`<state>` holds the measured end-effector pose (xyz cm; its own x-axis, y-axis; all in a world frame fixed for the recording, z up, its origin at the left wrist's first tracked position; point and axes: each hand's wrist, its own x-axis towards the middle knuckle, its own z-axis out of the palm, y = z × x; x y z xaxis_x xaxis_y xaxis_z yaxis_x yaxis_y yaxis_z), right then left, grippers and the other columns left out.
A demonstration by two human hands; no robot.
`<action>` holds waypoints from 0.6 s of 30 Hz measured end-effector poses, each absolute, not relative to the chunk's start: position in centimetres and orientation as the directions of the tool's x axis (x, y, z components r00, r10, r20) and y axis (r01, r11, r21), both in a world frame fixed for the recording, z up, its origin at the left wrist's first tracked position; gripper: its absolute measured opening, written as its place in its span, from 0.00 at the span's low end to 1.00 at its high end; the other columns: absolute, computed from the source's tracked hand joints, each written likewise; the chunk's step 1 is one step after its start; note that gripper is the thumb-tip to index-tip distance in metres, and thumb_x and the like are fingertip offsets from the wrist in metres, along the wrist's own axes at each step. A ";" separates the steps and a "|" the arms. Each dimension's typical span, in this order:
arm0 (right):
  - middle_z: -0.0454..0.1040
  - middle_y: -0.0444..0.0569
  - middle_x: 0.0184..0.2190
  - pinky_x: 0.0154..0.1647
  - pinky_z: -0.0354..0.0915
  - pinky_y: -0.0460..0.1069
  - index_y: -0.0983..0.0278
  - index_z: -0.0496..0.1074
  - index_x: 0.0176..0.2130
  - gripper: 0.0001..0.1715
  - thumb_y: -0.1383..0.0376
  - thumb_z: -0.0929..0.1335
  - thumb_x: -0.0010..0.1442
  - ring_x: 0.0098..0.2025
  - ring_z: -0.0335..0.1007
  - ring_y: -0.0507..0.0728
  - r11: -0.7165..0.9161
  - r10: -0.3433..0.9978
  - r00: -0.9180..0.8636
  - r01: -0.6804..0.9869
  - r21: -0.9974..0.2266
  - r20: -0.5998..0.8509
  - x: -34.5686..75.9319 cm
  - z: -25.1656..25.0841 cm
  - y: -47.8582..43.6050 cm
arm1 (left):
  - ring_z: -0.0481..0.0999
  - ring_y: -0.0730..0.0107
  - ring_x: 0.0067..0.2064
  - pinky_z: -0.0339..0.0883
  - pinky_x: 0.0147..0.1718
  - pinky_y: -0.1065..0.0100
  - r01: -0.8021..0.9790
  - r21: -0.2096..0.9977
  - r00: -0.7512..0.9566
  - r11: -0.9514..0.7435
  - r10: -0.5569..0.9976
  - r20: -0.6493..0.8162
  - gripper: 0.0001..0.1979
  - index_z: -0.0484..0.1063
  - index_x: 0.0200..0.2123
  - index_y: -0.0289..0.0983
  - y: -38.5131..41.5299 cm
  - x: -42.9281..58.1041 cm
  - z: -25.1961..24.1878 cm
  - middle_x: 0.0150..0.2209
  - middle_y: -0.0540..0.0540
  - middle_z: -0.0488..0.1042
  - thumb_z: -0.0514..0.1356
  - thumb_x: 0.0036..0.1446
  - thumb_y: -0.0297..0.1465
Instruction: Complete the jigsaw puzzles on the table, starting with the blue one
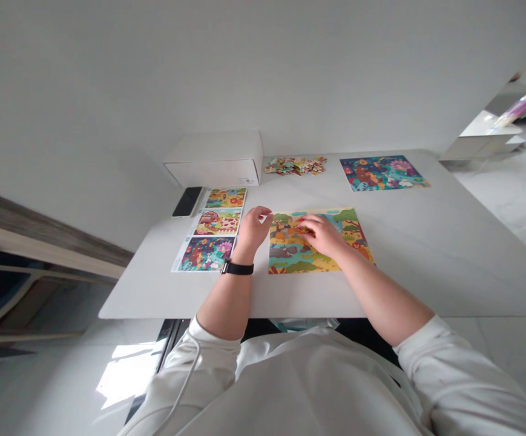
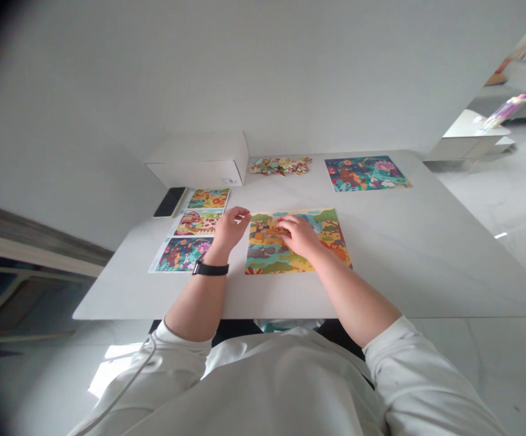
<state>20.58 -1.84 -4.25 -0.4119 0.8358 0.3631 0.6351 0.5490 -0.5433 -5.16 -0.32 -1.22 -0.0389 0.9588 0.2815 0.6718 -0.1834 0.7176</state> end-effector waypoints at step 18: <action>0.80 0.52 0.61 0.67 0.66 0.67 0.56 0.84 0.52 0.16 0.66 0.74 0.65 0.62 0.74 0.68 0.541 0.841 -0.454 0.708 -0.454 0.295 19.5 -4.8 -1.4 | 0.77 0.49 0.53 0.69 0.59 0.52 0.867 0.438 0.143 -0.240 0.960 0.242 0.11 0.83 0.48 0.44 -0.5 -3.5 -4.3 0.51 0.38 0.80 0.65 0.65 0.36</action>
<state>19.49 -1.43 -4.77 -0.4537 0.8409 0.2949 0.7076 0.5411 -0.4543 -3.49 -0.51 -4.27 0.1430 0.9596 0.2423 0.8666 -0.2397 0.4377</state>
